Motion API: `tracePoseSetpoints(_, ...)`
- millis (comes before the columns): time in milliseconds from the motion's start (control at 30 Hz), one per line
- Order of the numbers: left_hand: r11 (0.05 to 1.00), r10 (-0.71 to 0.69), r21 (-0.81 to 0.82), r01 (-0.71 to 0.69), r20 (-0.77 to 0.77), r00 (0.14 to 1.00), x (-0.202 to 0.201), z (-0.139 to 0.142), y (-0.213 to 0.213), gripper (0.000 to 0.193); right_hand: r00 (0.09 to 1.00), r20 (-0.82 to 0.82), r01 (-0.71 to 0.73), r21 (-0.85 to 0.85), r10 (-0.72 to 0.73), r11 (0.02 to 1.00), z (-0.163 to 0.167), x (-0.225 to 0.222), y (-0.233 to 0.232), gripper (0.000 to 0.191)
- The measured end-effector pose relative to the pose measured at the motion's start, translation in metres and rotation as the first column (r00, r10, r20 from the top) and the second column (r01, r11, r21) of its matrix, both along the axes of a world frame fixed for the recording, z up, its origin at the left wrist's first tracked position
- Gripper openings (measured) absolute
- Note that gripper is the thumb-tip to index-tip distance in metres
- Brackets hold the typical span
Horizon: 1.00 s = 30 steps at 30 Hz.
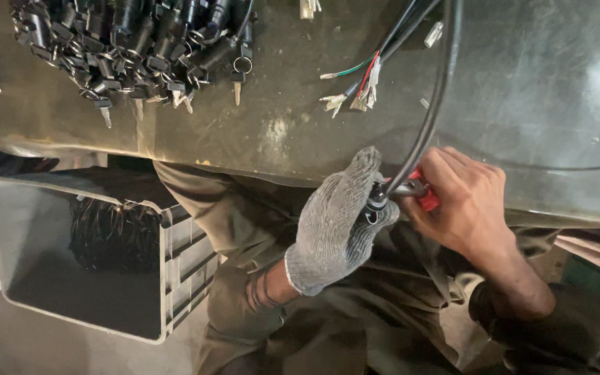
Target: The person sits on the floor and assembles key cables by stripping wire ends, inserting them into black plastic housings, and crimping the connections with pliers. The person handles multiple cables one at a time, placing finished units on the table.
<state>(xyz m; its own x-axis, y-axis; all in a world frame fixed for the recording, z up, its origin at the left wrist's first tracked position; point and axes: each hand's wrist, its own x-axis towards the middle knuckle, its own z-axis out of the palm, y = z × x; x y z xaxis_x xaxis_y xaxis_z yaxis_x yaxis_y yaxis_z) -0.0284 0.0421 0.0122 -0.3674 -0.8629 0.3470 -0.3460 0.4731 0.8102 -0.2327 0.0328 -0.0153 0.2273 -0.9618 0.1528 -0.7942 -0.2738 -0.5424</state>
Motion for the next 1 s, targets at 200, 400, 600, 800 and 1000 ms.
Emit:
tracePoseSetpoints(200,0.997,0.034,-0.064,-0.039,-0.076,0.997,-0.005,0.001,0.000,0.071,0.996,0.086,-0.008,-0.113,0.018,0.994,0.012,0.003,0.000,0.043)
tracePoseSetpoints(400,0.999,0.009,-0.037,-0.009,-0.012,1.000,-0.002,-0.006,0.003,0.071,1.000,-0.001,0.021,-0.011,-0.021,1.000,0.011,0.002,0.002,0.041)
tracePoseSetpoints(600,0.998,0.001,-0.064,0.000,0.022,1.000,-0.003,-0.012,0.004,0.067,1.000,-0.029,-0.010,-0.004,0.010,1.000,0.005,-0.003,0.002,0.041)
tracePoseSetpoints(800,0.999,0.029,-0.015,-0.029,0.014,0.999,-0.003,-0.008,0.005,0.071,0.999,0.003,-0.036,-0.068,0.036,0.997,0.004,-0.004,0.000,0.040)
tracePoseSetpoints(1000,0.999,0.023,-0.034,-0.024,-0.032,0.999,-0.006,-0.009,0.004,0.068,1.000,-0.025,-0.016,-0.008,0.016,1.000,0.006,-0.005,0.002,0.039)
